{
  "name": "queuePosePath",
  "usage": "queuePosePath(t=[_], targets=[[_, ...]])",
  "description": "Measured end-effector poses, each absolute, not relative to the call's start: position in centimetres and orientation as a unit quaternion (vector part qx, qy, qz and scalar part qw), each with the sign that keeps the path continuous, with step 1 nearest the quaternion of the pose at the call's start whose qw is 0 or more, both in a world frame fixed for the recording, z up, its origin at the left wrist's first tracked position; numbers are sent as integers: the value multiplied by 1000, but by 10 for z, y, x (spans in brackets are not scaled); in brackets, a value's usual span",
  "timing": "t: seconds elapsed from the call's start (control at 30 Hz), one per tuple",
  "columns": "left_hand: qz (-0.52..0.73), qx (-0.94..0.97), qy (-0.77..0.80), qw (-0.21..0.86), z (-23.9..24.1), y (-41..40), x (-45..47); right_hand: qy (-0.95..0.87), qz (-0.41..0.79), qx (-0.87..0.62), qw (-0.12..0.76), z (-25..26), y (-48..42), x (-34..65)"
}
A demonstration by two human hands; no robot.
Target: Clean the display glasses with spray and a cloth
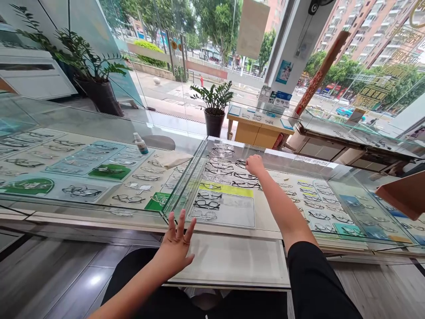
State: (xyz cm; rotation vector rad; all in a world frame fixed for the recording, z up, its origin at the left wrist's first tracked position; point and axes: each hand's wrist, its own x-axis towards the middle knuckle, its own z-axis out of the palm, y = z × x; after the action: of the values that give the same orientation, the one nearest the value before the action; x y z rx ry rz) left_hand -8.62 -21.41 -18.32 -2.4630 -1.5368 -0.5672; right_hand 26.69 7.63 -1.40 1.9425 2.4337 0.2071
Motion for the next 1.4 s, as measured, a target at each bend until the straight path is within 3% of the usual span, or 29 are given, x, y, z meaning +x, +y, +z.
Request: queuePosePath(t=[0.33, 0.43, 0.53, 0.67, 0.8, 1.03, 1.4], targets=[[-151, -841, -519, 24, -167, -215, -85, 807, -15, 582, -105, 65, -22, 280], [-149, -846, -512, 4, -161, -216, -84, 850, -184, 477, -129, 83, -90, 280], [-145, -846, -513, -17, -160, -215, -84, 842, -330, 423, -62, 88, -158, 272], [-125, -846, -516, -38, -158, -215, -85, 808, -395, 436, 41, 65, -217, 262], [-113, -845, -520, -46, -153, -214, -85, 802, -378, 459, 62, 8, -235, 269], [-104, -837, -533, -66, -145, -215, -82, 835, -228, 500, 41, -94, -221, 296], [-95, -835, -540, -57, -143, -216, -82, 795, -19, 605, 26, -162, -136, 379]])
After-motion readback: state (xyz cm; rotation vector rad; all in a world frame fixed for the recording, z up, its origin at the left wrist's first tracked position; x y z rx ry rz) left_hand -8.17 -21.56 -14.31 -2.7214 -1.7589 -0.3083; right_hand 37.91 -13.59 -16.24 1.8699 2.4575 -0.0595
